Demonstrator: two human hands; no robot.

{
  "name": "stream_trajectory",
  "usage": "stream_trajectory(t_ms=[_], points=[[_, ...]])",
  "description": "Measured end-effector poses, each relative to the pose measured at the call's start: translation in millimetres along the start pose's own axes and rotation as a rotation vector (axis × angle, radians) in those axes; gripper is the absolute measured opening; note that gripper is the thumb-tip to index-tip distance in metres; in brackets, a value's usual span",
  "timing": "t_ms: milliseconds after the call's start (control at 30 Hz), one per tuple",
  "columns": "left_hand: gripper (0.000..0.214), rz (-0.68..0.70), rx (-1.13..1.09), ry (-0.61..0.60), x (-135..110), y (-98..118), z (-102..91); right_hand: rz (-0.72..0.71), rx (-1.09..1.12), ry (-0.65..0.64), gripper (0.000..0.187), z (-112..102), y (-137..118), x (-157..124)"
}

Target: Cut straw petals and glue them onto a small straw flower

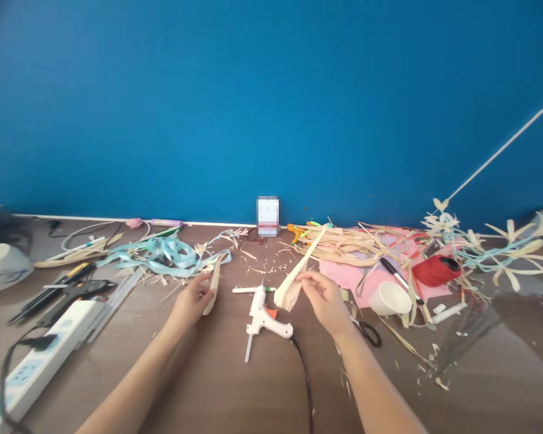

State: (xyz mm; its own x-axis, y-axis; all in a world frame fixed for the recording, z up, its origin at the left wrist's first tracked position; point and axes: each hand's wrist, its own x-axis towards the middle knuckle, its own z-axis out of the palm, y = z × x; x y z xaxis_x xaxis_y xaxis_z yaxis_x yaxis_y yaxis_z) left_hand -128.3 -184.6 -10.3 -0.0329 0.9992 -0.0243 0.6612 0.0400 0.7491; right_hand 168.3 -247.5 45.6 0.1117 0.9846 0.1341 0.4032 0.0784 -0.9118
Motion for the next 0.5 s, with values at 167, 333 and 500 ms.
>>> stream_trajectory(t_ms=[167, 333, 500], points=[[0.036, -0.024, -0.061, 0.028, -4, 0, -3.9, 0.051, 0.103, -0.015, 0.011, 28, -3, -4], [0.031, -0.24, -0.826, -0.253, -32, 36, 4.3, 0.096, 0.181, -0.047, 0.008, 47, -7, -9], [0.018, -0.427, -1.283, -0.423, -56, 77, 24.2, 0.13, 0.263, -0.096, 0.013, 63, -13, -15]])
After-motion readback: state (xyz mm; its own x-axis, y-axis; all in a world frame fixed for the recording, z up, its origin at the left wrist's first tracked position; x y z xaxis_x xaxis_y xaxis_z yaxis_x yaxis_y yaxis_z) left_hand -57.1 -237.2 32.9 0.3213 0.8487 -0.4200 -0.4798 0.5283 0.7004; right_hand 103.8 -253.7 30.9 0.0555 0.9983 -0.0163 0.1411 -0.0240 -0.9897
